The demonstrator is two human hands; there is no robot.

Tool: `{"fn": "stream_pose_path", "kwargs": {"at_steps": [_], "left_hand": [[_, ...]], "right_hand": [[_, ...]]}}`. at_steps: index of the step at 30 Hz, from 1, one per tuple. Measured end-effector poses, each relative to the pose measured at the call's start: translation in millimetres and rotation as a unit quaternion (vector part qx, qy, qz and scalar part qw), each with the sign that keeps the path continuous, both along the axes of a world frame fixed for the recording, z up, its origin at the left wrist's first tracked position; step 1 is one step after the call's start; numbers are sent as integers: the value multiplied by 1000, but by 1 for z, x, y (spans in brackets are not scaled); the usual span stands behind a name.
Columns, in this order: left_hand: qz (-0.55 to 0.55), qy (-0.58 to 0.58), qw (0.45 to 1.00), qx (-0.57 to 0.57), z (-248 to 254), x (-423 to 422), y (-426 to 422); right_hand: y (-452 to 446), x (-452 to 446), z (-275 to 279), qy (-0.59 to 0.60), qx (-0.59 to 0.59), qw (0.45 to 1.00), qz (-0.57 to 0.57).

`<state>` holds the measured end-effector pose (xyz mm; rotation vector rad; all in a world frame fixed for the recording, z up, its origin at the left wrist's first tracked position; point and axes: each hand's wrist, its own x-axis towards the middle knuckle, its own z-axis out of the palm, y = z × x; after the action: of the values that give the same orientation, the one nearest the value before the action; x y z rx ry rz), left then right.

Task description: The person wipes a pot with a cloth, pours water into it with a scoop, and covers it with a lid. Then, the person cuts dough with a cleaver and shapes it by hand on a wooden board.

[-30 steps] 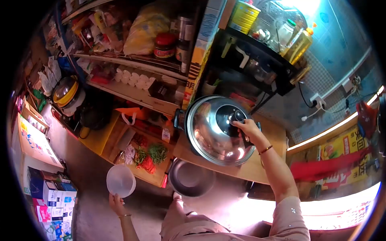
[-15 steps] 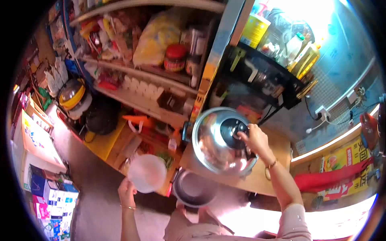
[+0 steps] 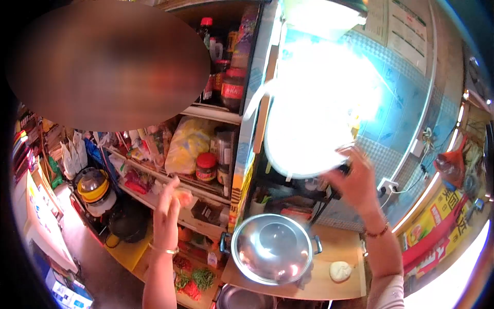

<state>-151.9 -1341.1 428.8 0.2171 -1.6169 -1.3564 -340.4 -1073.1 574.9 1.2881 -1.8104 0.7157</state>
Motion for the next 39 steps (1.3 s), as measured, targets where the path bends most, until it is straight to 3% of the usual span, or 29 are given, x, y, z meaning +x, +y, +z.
{"fn": "stream_pose_path", "kwargs": {"at_steps": [1, 4, 7, 10, 14, 16, 18, 19, 20, 22, 23, 26, 27, 28, 29, 30, 32, 34, 36, 37, 38, 39], "left_hand": [[-61, -5, 998, 28, -21, 0, -1], [-217, -115, 960, 137, -85, -2, 21], [-228, -175, 926, 243, -171, 2, 40], [-188, -256, 891, 326, -214, 19, 61], [-186, -271, 872, 362, -284, 44, 75], [-185, -289, 865, 365, -305, 56, 88], [-177, -278, 880, 342, -324, 61, 100], [-162, -307, 865, 363, -340, 60, 108], [-170, -358, 854, 336, -346, 60, 114], [-179, -347, 847, 360, -379, 53, 130], [-192, -373, 839, 345, -404, 50, 132], [-207, -413, 814, 354, -449, 28, 147], [-208, -381, 802, 411, -462, 13, 159], [-205, -343, 788, 468, -472, -3, 171], [-234, -328, 739, 540, -472, -19, 177], [-261, -307, 686, 606, -471, -35, 180], [-211, -218, 632, 713, -491, -71, 210], [-194, -116, 569, 791, -484, -103, 229], [-173, -20, 587, 791, -485, -129, 259], [-165, 14, 590, 790, -485, -138, 269], [-119, -83, 809, 570, -476, -143, 273], [-105, -130, 886, 432, -476, -148, 273]], "right_hand": [[1, -10, 18, -37, -62, 996, -47], [-5, -41, 68, 67, -128, 988, -57], [-21, -46, 95, 90, -135, 985, -67], [-34, -50, 102, 100, -130, 984, -66], [-49, -52, 98, 69, -65, 991, -96], [-54, -45, 87, 150, -35, 969, -192], [-60, -52, 73, 297, -44, 936, -185], [-56, -54, 67, 260, -11, 946, -193], [-52, -50, 68, 279, 11, 946, -166], [-53, -52, 59, 330, 20, 939, -96], [-47, -48, 37, 276, 5, 951, -139], [-9, -38, -18, 154, -53, 987, 8], [4, -37, -37, 124, -65, 987, 73], [29, -25, -61, 58, 1, 998, 20], [51, -18, -86, -9, 74, 997, -28], [75, -20, -116, 65, 159, 979, -113], [104, -11, -172, -60, 166, 980, -95], [151, -4, -231, -389, 49, 914, -110], [198, 4, -277, -390, 96, 901, -166], [215, 15, -289, -488, 70, 845, -208], [229, 26, -297, -577, 38, 776, -252], [241, 32, -304, -575, 40, 777, -253]]}}
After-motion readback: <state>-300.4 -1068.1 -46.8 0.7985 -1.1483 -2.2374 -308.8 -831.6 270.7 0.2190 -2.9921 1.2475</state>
